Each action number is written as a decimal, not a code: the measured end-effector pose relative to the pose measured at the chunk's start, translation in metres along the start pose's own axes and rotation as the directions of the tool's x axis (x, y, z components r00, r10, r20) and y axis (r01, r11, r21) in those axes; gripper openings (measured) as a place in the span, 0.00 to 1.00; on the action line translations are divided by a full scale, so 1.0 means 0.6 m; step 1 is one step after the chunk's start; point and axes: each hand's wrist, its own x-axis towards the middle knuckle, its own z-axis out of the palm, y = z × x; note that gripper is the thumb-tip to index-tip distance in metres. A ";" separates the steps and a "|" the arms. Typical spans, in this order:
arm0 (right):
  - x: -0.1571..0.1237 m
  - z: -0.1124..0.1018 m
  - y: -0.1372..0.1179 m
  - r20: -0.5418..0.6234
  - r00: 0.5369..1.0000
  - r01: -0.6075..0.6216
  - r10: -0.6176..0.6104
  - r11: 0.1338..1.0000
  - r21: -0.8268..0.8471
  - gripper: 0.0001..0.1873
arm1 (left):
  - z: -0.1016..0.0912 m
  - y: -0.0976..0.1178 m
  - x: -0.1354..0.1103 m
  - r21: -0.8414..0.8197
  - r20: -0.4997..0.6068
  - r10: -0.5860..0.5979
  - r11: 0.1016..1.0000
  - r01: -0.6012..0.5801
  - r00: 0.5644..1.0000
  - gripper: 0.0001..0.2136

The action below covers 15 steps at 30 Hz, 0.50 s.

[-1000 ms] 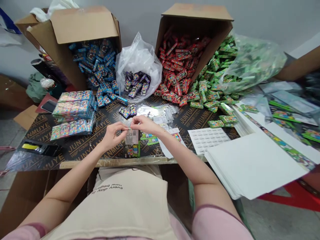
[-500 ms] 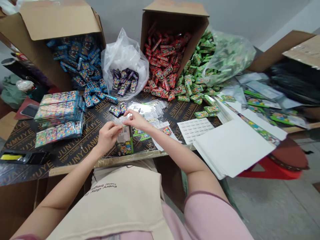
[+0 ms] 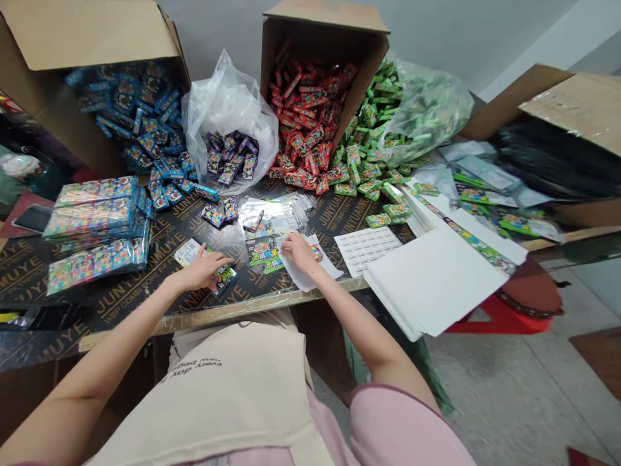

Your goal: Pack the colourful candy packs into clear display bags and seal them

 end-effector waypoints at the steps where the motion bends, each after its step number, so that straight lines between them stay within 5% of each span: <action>1: -0.004 0.005 -0.001 -0.006 1.000 -0.003 0.003 1.000 0.013 0.06 | 0.000 0.003 0.009 -0.015 0.031 0.008 1.000 -0.008 0.999 0.32; 6: -0.018 0.008 0.006 -0.037 0.998 -0.049 0.052 0.996 0.074 0.08 | -0.027 -0.001 0.026 -0.192 0.080 -0.004 0.981 0.019 0.997 0.15; 9: -0.016 -0.001 -0.001 -0.083 0.993 -0.077 0.088 0.988 0.131 0.06 | -0.059 -0.003 0.016 -0.433 -0.111 -0.125 0.899 0.065 0.986 0.11; 11: -0.008 -0.010 -0.026 -0.143 0.981 -0.095 0.133 0.965 0.245 0.06 | -0.077 0.002 0.008 -0.585 -0.279 -0.225 0.811 0.021 0.933 0.16; 15: 0.013 -0.021 -0.125 -0.176 0.971 -0.015 0.161 0.779 0.627 0.23 | -0.073 0.023 0.001 -0.772 -0.423 -0.353 0.622 -0.128 0.834 0.20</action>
